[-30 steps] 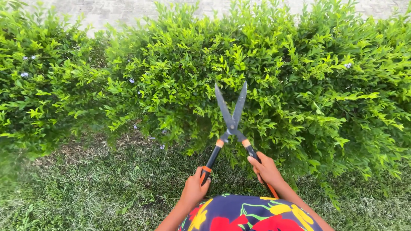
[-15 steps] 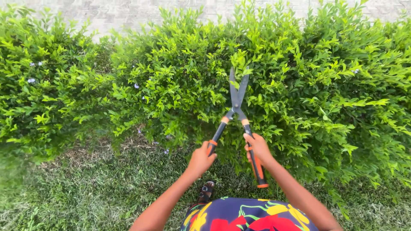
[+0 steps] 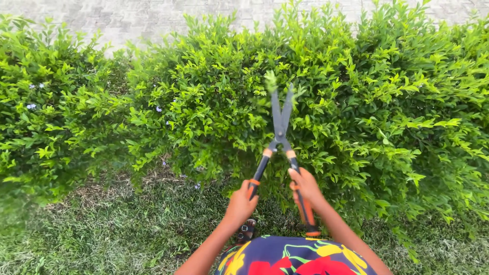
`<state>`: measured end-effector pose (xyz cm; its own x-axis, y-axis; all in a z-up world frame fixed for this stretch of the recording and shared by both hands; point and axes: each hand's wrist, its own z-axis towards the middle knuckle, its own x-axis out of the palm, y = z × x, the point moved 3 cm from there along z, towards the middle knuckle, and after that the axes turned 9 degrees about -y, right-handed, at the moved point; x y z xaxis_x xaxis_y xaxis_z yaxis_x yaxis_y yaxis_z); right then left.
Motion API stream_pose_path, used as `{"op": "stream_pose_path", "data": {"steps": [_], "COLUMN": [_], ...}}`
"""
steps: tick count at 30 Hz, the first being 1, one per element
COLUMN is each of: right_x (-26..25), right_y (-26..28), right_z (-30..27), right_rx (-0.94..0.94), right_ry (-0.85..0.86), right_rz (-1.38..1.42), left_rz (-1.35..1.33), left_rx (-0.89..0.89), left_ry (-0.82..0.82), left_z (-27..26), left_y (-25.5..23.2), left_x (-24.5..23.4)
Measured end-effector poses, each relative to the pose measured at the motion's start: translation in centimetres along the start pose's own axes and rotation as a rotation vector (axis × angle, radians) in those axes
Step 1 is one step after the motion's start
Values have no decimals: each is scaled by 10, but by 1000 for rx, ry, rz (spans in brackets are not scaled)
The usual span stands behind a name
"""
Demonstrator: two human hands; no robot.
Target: Trimming a garden hedge using large hand shears.
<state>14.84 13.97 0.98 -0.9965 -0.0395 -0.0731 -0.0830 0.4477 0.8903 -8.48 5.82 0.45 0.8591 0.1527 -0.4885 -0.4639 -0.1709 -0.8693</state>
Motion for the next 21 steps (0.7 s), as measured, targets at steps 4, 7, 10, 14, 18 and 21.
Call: {"op": "stream_pose_path", "data": {"steps": [4, 7, 10, 14, 18, 21], "right_x": [-32, -48, -56, -58, -54, -49], "right_y": [9, -14, -34, -48, -46, -55], "right_z": [-30, -46, -60, -78, -87, -66], "right_rx": [71, 57, 59, 78, 19, 17], "right_ry": [18, 95, 125, 100, 132, 174], "right_rz": [-143, -198, -246, -246, -297, -347], "left_rz": [96, 139, 158, 113, 45, 22], "left_rx": [-10, 55, 100, 18, 24, -12], "left_ry": [66, 92, 115, 99, 31, 15], "left_z": [-8, -26, -51, -88, -110, -114], "left_y": [5, 14, 19, 25, 63, 77], "left_x": [-41, -50, -51, -48, -25, -18]}}
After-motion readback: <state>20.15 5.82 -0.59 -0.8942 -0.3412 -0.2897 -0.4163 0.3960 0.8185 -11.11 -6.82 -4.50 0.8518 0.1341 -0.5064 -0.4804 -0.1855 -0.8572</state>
